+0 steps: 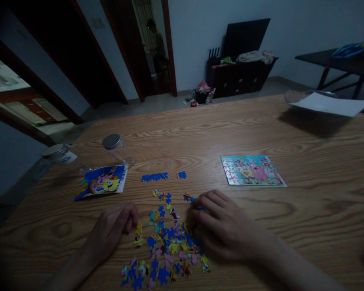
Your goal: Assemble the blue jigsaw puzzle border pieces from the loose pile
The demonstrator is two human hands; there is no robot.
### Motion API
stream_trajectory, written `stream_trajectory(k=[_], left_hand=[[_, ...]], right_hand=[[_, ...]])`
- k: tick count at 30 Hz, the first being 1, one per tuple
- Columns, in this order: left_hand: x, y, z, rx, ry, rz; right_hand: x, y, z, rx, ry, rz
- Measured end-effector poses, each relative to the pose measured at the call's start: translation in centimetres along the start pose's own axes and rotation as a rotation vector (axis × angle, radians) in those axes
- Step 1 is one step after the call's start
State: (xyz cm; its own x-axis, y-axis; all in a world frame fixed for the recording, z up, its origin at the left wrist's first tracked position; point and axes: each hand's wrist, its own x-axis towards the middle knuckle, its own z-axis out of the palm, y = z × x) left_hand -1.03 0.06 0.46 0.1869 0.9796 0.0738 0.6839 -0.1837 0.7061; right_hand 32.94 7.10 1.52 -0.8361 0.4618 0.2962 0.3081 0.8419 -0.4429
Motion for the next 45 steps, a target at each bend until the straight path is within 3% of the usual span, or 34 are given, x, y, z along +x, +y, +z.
stream_trajectory(k=[8,23,32,36,45], left_hand=[[0.0,0.1,-0.1,0.005,0.0,-0.01],[0.1,0.4,-0.1,0.01,-0.002,-0.022],[0.0,0.3,0.0,0.008,-0.005,-0.037],[0.0,0.3,0.0,0.025,-0.001,-0.038],[0.1,0.5,0.0,0.03,-0.022,-0.022]], right_hand=[[0.3,-1.8,0.3,0.077,-0.127,0.031],[0.1,-1.6,0.7,0.192,-0.076,0.091],[-0.7,-1.8,1.3,0.1,-0.032,-0.048],[-1.3,-1.0,2.4,0.111,-0.018,-0.034],[-0.9,-0.6,3.6,0.175,0.239,0.112]])
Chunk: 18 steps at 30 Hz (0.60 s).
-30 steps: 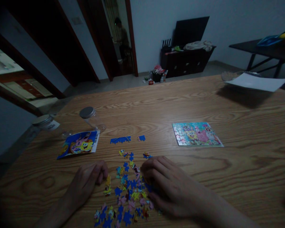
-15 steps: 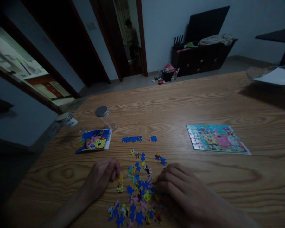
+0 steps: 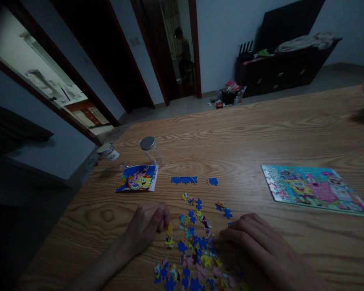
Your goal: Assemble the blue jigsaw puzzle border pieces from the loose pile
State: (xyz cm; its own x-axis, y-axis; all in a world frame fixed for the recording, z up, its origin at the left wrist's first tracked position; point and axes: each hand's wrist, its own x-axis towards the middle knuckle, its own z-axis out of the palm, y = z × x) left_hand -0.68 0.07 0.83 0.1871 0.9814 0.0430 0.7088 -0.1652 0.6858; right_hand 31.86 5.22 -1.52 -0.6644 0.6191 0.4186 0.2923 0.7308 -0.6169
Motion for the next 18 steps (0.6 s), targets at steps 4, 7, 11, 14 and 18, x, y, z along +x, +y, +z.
stream_trajectory(k=[4,7,11,14,18], left_hand=[[0.0,0.0,0.0,-0.001,-0.001,0.004],[0.0,-0.2,0.1,0.001,0.001,0.003],[0.0,-0.3,0.1,0.017,-0.001,0.016],[0.0,-0.3,0.1,0.012,0.001,0.02],[-0.1,-0.3,0.1,0.021,0.01,0.004]], right_hand=[[0.0,-0.3,0.0,0.046,0.034,0.062],[-0.4,0.1,0.0,0.144,-0.004,0.14],[-0.6,0.9,-0.3,0.218,-0.001,0.256],[-0.1,0.7,-0.8,0.22,-0.001,0.252],[0.9,0.0,-1.3,0.249,0.029,0.254]])
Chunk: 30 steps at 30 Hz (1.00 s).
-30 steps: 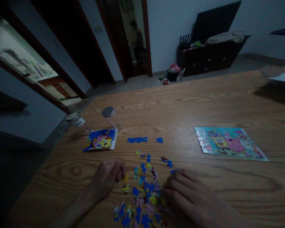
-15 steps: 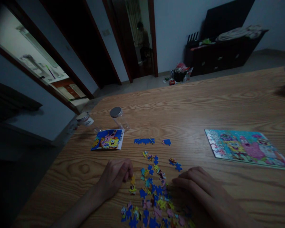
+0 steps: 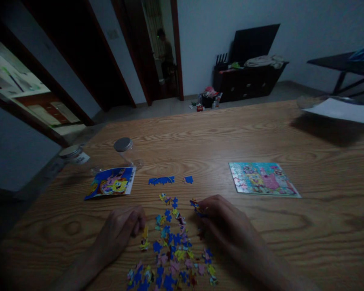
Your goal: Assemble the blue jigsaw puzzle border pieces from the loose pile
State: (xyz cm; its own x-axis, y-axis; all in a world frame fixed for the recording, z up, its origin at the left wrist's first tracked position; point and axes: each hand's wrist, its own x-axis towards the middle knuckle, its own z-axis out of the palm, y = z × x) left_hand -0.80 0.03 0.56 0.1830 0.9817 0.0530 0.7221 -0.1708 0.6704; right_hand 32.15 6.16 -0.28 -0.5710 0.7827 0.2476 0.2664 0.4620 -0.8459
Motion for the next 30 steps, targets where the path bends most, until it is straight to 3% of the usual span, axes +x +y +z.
stream_trajectory(k=[11,19,27,30], left_hand=[[0.12,-0.18,-0.06,-0.02,0.002,0.03],[0.1,-0.26,-0.02,-0.013,0.006,0.023],[0.03,-0.21,-0.01,-0.018,0.0,0.039],[0.01,-0.07,-0.05,-0.014,0.0,0.042]], right_hand=[[-0.17,0.11,-0.08,0.215,-0.041,0.162],[-0.22,0.21,0.07,0.307,-0.06,0.194],[-0.09,0.1,-0.04,0.243,-0.057,0.163],[-0.11,0.03,-0.2,0.127,-0.068,0.115]])
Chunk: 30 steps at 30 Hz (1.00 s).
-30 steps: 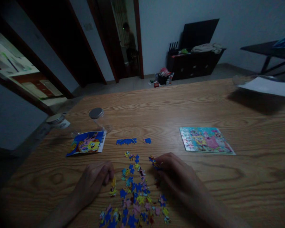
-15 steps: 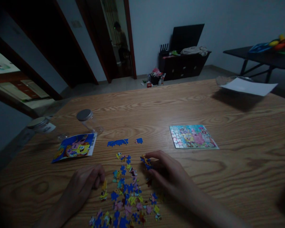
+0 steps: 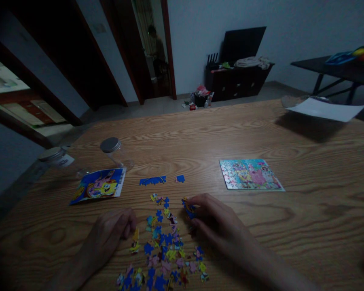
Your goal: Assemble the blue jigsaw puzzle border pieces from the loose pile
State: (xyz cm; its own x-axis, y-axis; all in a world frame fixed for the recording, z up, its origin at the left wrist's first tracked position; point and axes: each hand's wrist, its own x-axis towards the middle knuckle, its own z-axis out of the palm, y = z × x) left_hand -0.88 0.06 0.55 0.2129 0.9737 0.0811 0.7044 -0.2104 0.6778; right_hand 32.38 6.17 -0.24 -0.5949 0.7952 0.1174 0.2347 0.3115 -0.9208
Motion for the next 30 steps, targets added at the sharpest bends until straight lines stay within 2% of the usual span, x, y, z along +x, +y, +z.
stream_trajectory(k=[6,11,17,25,30], left_hand=[[0.0,0.0,0.0,0.004,-0.004,0.019],[-0.1,-0.2,-0.1,0.003,-0.013,0.023],[0.0,-0.2,0.0,-0.002,-0.008,0.03],[0.0,0.1,-0.1,-0.014,-0.004,0.002],[0.0,0.1,-0.1,-0.013,-0.011,0.013]], right_hand=[[-0.2,0.5,0.1,-0.22,-0.052,-0.149],[-0.4,1.0,0.5,-0.283,-0.011,-0.255],[-0.5,0.8,0.6,-0.36,-0.057,-0.241],[-0.7,1.5,0.9,-0.414,-0.043,-0.254],[-0.8,0.4,0.3,-0.375,-0.089,-0.193]])
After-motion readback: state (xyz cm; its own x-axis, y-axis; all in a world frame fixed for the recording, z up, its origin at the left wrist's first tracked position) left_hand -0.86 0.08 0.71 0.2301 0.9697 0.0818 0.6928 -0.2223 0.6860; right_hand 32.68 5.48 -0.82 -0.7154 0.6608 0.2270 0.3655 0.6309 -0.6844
